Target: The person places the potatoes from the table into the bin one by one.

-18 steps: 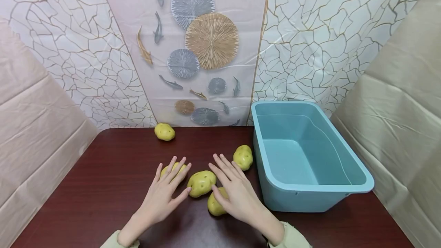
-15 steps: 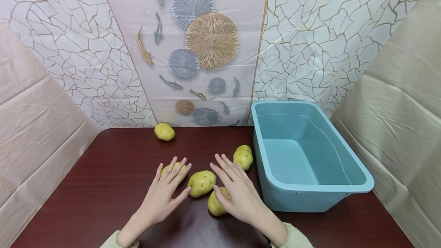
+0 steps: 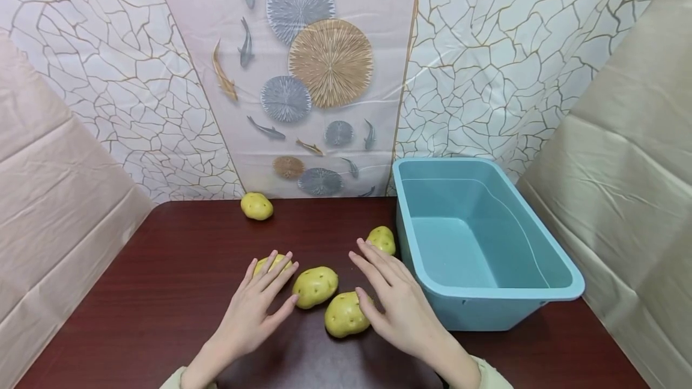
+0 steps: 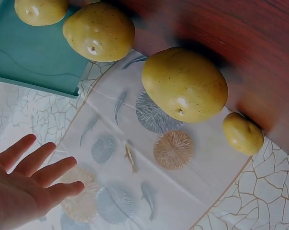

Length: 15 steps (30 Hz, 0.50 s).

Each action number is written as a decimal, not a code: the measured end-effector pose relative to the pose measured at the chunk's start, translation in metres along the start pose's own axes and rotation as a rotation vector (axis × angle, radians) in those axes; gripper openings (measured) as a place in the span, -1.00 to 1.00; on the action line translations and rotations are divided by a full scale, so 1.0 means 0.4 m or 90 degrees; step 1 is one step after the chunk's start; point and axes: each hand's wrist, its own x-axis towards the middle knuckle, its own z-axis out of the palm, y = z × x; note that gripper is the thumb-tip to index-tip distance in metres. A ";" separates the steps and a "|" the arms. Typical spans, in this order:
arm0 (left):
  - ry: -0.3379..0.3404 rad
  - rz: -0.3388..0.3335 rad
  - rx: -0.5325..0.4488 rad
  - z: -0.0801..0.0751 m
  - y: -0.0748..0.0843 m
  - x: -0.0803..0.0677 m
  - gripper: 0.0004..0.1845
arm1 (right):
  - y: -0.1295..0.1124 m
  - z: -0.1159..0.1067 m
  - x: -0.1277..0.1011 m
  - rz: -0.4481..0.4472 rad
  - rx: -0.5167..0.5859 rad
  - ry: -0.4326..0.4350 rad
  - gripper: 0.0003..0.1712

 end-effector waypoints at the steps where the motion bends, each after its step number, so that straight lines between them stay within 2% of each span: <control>1: 0.003 0.001 -0.002 -0.001 0.000 0.000 -0.49 | 0.001 -0.005 0.000 -0.010 0.005 0.018 -0.51; 6: 0.019 0.007 -0.005 -0.007 0.002 -0.002 -0.52 | 0.006 -0.031 -0.003 -0.023 0.012 0.072 -0.51; 15: 0.041 0.016 -0.001 -0.011 -0.002 -0.007 -0.56 | 0.040 -0.072 -0.024 0.008 -0.012 0.121 -0.48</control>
